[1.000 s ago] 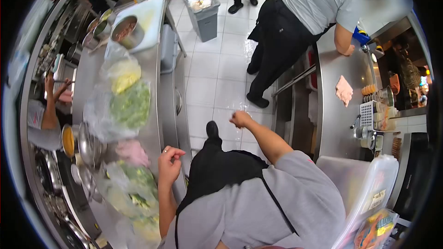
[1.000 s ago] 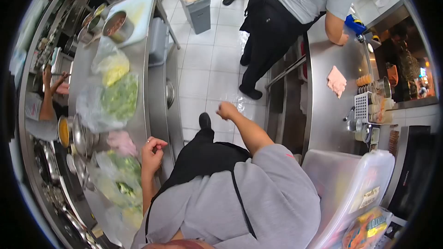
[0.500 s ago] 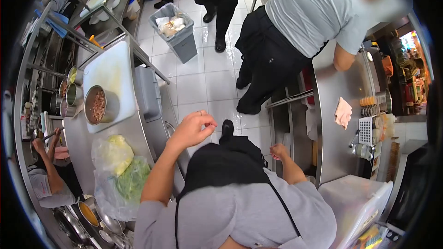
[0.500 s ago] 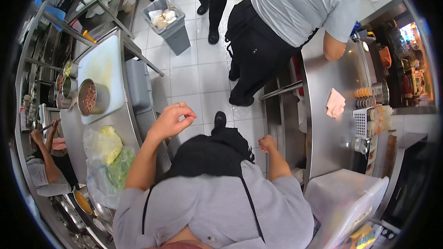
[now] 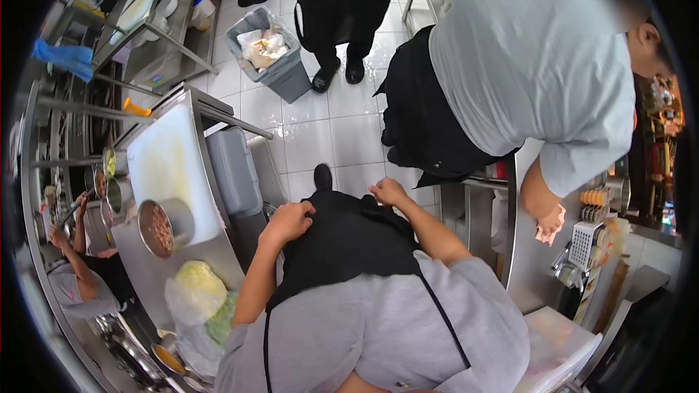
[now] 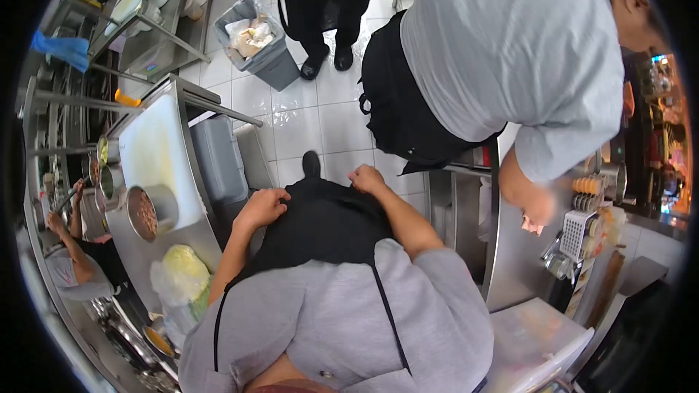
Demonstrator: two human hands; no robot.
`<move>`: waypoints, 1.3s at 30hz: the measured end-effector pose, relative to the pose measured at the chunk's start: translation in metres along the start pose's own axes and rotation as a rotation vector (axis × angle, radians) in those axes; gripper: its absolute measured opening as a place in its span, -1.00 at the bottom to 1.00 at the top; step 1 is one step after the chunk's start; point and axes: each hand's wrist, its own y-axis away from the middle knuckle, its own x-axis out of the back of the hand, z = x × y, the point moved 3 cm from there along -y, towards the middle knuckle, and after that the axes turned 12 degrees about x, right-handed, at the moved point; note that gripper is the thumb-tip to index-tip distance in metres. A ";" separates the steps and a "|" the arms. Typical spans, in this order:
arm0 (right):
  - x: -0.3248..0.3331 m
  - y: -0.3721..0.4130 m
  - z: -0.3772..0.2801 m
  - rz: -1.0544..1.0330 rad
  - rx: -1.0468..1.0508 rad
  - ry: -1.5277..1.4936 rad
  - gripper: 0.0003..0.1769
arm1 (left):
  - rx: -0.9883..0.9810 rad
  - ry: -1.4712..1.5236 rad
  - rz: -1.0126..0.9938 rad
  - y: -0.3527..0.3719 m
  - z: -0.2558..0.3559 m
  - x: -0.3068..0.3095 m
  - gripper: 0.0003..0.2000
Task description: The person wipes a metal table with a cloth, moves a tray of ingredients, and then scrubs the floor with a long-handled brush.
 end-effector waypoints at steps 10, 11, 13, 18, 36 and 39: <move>0.027 -0.022 -0.024 0.084 -0.267 0.032 -0.68 | -0.235 -0.061 -0.120 -0.108 0.013 0.107 -0.75; 0.031 -0.027 -0.030 0.130 -0.259 0.038 -0.70 | -0.226 -0.052 -0.139 -0.116 0.016 0.118 -0.75; 0.040 -0.051 -0.039 0.119 -0.251 0.046 -0.64 | -0.285 -0.068 -0.104 -0.143 0.017 0.132 -0.76; 0.070 -0.132 -0.056 0.104 -0.119 0.117 -0.57 | -0.214 -0.035 -0.037 -0.224 -0.014 0.128 -0.76; 0.230 -0.313 -0.024 -0.040 -0.303 0.187 -0.65 | 0.530 0.383 -0.017 -0.193 -0.167 0.076 -0.84; 0.231 -0.323 -0.012 -0.062 -0.226 0.274 -0.65 | 0.490 0.331 -0.029 -0.222 -0.086 0.147 -0.84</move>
